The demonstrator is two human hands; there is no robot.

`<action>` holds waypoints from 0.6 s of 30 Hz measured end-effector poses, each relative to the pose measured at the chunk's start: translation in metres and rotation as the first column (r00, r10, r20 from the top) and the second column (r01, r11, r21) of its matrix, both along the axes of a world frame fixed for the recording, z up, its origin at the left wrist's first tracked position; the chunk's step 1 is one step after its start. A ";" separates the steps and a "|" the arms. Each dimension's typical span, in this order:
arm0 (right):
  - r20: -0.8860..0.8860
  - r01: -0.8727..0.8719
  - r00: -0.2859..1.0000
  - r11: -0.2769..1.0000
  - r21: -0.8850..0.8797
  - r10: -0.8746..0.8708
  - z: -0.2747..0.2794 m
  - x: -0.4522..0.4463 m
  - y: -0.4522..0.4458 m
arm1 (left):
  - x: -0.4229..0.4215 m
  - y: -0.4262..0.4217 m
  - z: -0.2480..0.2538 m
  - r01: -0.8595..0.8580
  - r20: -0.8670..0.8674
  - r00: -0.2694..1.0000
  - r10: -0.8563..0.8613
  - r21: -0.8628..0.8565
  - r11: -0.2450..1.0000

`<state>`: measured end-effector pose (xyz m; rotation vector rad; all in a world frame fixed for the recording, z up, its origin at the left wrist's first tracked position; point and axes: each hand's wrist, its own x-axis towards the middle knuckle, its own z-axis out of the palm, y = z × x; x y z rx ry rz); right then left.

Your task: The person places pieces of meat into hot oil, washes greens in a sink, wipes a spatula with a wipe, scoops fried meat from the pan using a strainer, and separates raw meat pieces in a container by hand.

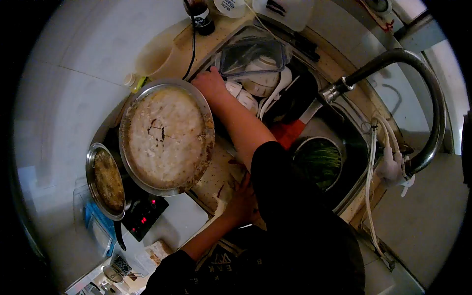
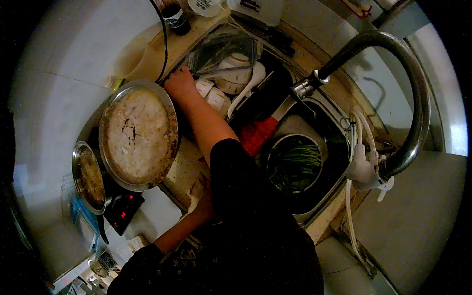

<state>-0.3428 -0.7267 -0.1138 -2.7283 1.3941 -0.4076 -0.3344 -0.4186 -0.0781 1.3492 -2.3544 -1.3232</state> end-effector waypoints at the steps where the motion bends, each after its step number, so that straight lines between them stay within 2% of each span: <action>1: 0.015 -0.005 1.000 1.000 -0.006 0.005 -0.001 -0.001 0.000 | -0.001 0.001 -0.001 -0.030 -0.048 0.998 0.029 -0.007 1.000; 4: 0.067 0.034 0.997 0.994 -0.102 -0.028 -0.009 0.000 -0.005 | -0.004 0.000 0.005 0.056 0.081 0.995 -0.055 -0.017 0.998; 7: 0.171 0.095 0.983 0.980 -0.172 -0.065 -0.014 0.003 -0.010 | -0.002 -0.008 0.006 0.279 0.256 0.926 -0.278 0.034 0.960; 11: 0.091 0.102 0.990 0.995 0.021 -0.104 -0.012 0.007 -0.017 | -0.002 0.003 -0.005 0.058 0.188 0.981 -0.056 -0.007 0.998; 12: 0.076 0.091 0.992 0.993 0.075 -0.097 -0.008 0.005 -0.017 | 0.002 0.014 -0.029 0.025 0.219 0.976 -0.023 -0.006 1.000; 13: 0.063 0.080 0.994 0.988 0.133 -0.089 -0.007 0.003 -0.015 | 0.001 0.014 -0.024 0.063 0.271 0.961 -0.065 0.016 0.998; 14: 0.125 0.054 0.990 0.994 0.097 -0.066 -0.009 0.000 -0.014 | 0.001 0.014 -0.019 0.102 0.320 0.941 -0.109 0.039 0.994; 15: 0.188 0.030 0.981 0.998 0.064 -0.042 -0.013 -0.002 -0.016 | -0.009 -0.014 0.020 0.206 0.381 0.897 -0.226 0.093 0.974; 16: 0.250 0.010 0.968 1.000 0.029 -0.017 -0.014 -0.003 -0.019 | -0.011 -0.016 0.024 0.215 0.355 0.907 -0.226 0.072 0.974; 17: 0.312 -0.036 0.950 0.978 0.205 -0.031 -0.006 -0.006 -0.026 | -0.012 -0.019 0.029 0.224 0.329 0.917 -0.228 0.050 0.973; 18: 0.367 -0.086 0.928 0.927 0.365 -0.058 0.002 -0.014 -0.037 | -0.010 -0.009 0.012 0.128 0.211 0.971 -0.115 -0.050 0.990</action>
